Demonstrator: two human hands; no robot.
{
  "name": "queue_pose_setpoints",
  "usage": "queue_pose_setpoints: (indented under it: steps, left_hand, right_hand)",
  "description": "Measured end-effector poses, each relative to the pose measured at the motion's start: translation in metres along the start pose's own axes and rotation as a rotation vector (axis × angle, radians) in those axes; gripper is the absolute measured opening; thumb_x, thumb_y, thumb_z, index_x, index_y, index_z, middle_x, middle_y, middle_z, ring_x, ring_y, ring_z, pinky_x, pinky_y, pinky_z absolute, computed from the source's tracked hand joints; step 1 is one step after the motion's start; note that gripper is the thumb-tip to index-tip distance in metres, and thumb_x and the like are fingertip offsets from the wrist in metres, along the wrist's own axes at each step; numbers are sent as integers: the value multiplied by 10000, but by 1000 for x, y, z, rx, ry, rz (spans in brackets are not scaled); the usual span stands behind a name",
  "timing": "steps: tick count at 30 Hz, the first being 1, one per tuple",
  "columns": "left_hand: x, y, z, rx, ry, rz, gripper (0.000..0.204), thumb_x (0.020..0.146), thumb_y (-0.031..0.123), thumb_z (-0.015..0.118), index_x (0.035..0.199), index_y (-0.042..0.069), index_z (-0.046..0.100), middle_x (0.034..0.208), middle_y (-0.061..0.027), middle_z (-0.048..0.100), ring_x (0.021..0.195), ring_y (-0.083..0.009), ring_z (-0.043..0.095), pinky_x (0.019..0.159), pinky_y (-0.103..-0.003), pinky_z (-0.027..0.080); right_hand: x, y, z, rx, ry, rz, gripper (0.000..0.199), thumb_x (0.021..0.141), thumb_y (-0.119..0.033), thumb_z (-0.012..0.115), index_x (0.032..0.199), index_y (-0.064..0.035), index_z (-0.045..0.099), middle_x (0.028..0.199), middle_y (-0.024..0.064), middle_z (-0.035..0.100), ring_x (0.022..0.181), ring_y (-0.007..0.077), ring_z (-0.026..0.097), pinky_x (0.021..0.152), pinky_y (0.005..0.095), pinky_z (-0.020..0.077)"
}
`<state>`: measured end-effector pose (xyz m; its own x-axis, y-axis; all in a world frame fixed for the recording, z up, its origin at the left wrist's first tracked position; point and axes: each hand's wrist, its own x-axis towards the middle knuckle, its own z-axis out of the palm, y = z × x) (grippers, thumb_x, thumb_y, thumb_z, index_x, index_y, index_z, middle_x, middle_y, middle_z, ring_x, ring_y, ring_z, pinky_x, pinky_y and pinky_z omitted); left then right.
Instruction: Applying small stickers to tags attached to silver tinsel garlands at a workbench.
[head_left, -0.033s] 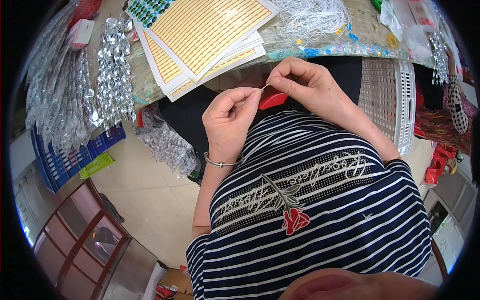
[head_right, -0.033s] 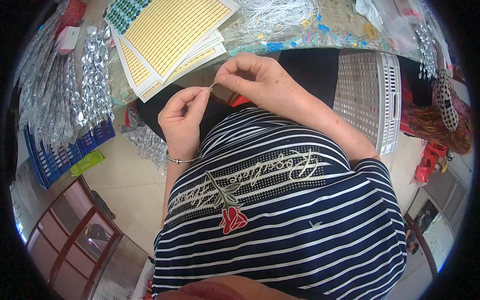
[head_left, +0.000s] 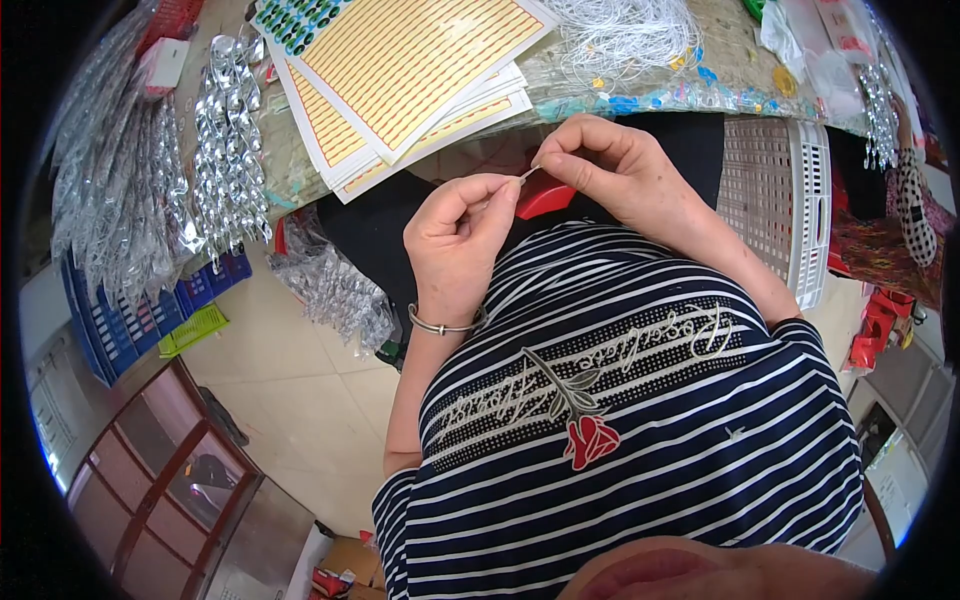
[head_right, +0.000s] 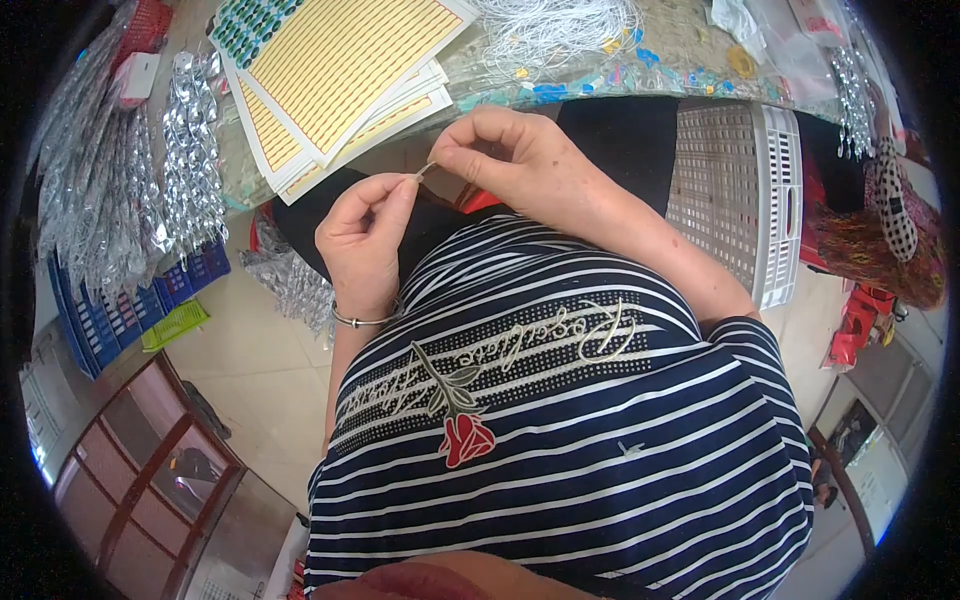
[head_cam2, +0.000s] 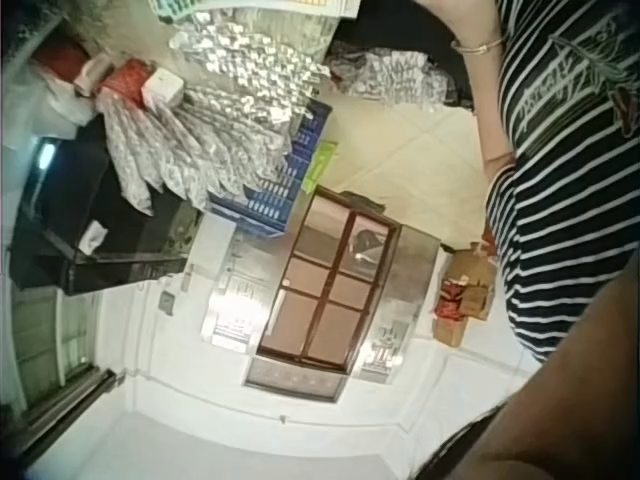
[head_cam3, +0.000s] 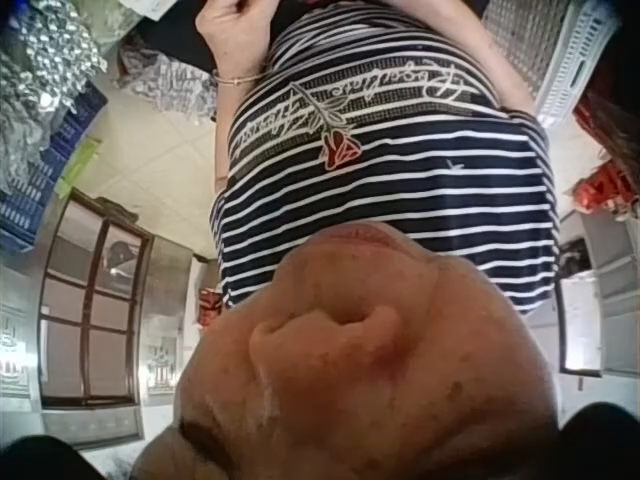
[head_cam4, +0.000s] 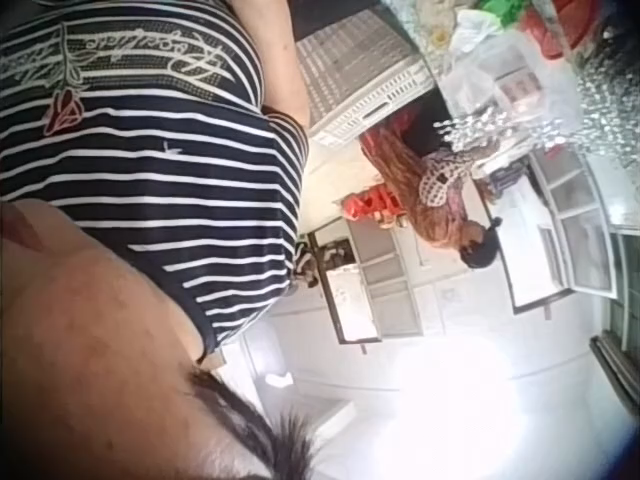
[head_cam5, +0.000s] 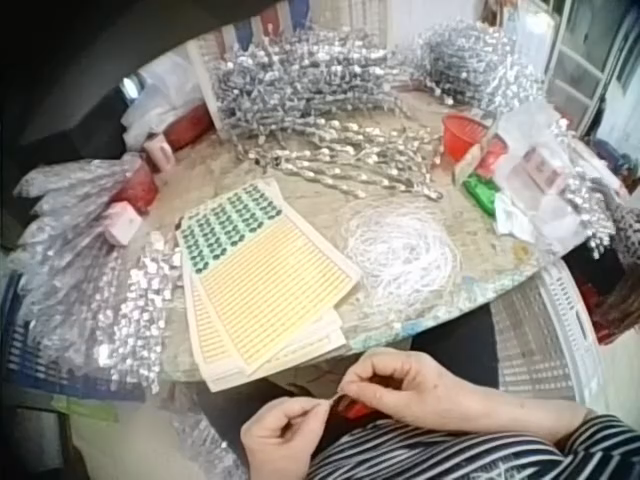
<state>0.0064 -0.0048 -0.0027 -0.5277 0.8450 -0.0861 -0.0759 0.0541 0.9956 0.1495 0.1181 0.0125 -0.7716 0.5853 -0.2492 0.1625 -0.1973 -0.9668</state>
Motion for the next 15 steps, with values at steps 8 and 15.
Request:
queue_pose_setpoints:
  steps: [8,15]
  left_hand:
    - [0,0,0,-32,49,-4,87,819,-36,675,904,-18,682,786,34,605,644,15,449,569,-130,362]
    - [0,-2,-1,-14,15,-9,85,817,-29,681,902,-24,680,792,30,611,655,13,461,575,-133,370]
  right_hand:
    - [-4,-2,2,99,-23,107,242,913,-76,591,1145,-9,602,961,4,588,863,59,552,809,200,461]
    - [-2,-2,1,-40,-63,-87,286,834,-22,668,1118,-29,632,941,2,553,863,65,544,772,207,468]
